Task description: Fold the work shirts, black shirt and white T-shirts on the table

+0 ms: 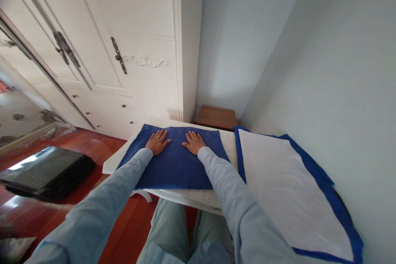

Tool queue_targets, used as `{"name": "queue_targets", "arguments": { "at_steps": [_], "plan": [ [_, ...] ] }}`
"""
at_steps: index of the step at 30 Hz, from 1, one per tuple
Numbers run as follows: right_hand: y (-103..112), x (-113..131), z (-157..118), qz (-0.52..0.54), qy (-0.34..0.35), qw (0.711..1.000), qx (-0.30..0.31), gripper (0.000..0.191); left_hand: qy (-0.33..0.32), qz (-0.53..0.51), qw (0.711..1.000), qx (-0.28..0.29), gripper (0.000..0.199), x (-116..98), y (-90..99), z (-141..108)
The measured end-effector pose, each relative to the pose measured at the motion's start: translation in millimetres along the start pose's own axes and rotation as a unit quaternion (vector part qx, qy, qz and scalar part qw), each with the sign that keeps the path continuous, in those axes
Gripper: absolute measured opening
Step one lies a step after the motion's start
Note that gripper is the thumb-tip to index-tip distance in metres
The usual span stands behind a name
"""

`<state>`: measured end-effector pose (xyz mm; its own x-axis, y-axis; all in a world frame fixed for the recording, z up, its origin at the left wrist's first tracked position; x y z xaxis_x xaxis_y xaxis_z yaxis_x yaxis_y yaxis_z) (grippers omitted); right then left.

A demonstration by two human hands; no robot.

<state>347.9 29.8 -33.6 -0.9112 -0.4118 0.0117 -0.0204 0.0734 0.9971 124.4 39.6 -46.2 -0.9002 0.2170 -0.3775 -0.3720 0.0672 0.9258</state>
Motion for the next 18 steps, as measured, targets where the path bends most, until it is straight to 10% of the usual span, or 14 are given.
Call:
{"name": "queue_targets", "arguments": {
  "at_steps": [7, 18],
  "plan": [
    [-26, -91, -52, -0.032, -0.075, 0.997, 0.011, 0.073, -0.017, -0.004, 1.0, -0.019, 0.076, 11, -5.2, 4],
    [-26, -84, -109, -0.004, -0.072, 0.997, 0.034, 0.082, -0.066, -0.212, 0.974, -0.039, 0.072, 13, 12.3, 8]
  ]
}}
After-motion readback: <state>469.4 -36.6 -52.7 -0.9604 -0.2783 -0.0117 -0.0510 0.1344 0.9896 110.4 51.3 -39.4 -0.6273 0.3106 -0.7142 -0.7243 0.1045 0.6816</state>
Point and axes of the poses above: each hand's wrist, its own z-axis towards the middle knuckle, its own y-axis out of the back of the hand, x = y × z, the point moved 3 cm from there along z, towards the middle knuckle, and after that the axes turned 11 degrees about -z, right-handed, at the moved point
